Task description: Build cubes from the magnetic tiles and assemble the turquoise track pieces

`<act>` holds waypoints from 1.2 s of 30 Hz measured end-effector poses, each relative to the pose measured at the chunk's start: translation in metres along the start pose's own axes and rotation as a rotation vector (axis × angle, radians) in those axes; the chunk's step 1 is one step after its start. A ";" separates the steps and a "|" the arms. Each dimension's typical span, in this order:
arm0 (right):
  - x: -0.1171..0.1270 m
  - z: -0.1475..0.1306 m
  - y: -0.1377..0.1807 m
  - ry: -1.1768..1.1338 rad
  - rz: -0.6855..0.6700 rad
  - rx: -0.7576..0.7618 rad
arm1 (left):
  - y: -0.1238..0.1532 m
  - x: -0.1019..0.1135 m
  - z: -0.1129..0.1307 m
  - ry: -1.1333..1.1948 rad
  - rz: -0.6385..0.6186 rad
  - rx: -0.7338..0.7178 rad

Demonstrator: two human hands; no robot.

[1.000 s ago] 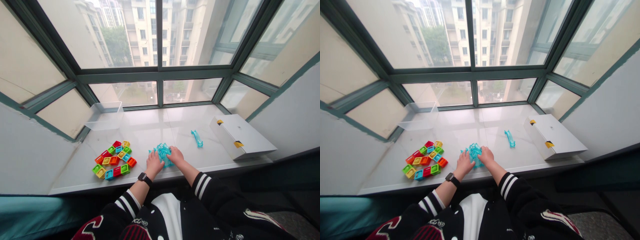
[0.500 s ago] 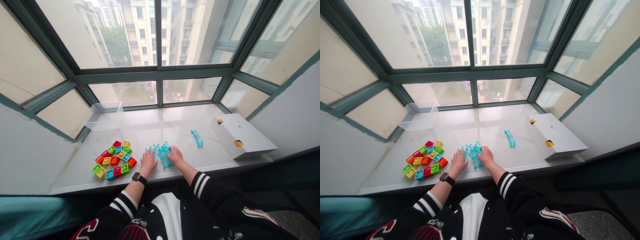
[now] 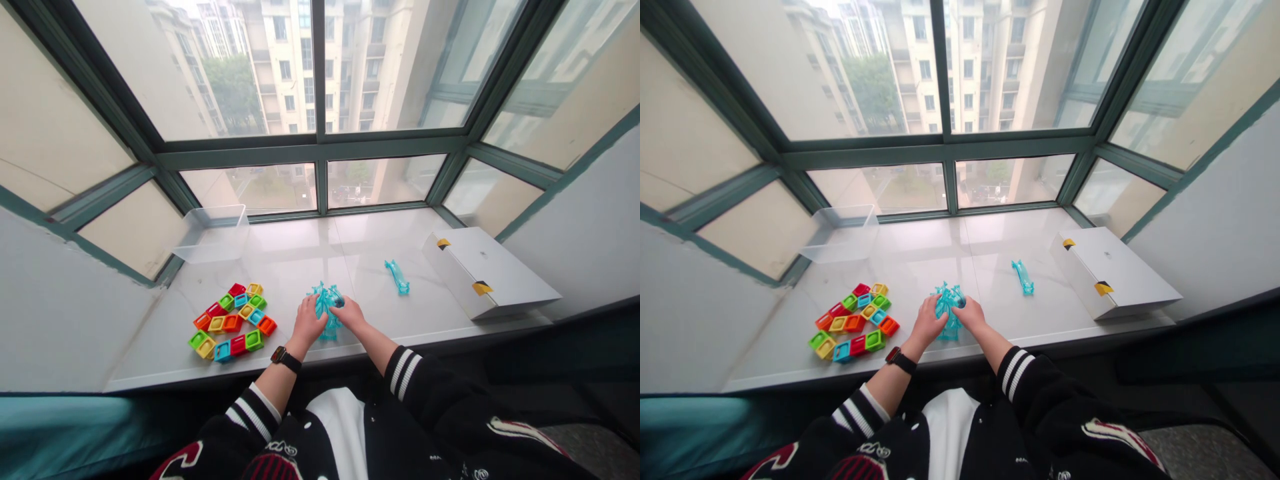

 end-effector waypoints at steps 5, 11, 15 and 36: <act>0.001 0.027 0.001 -0.317 0.000 -0.152 | 0.007 -0.002 0.006 -0.169 -0.025 -0.011; 0.024 0.036 0.007 -0.008 0.139 -0.045 | 0.009 0.001 0.015 -0.290 -0.043 -0.034; 0.027 0.035 0.007 0.210 0.163 0.009 | 0.007 0.001 0.017 -0.317 -0.029 -0.051; 0.025 0.017 -0.005 -0.048 0.121 -0.028 | 0.011 0.001 0.006 -0.218 0.145 -0.203</act>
Point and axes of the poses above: each hand's wrist, its own y-axis away from the middle knuckle, its own x-axis out of the back of the hand, z = x × y, the point moved 7 cm from there along -y, towards the middle knuckle, and after that the axes turned 2 degrees about y, right-handed, at the moved point
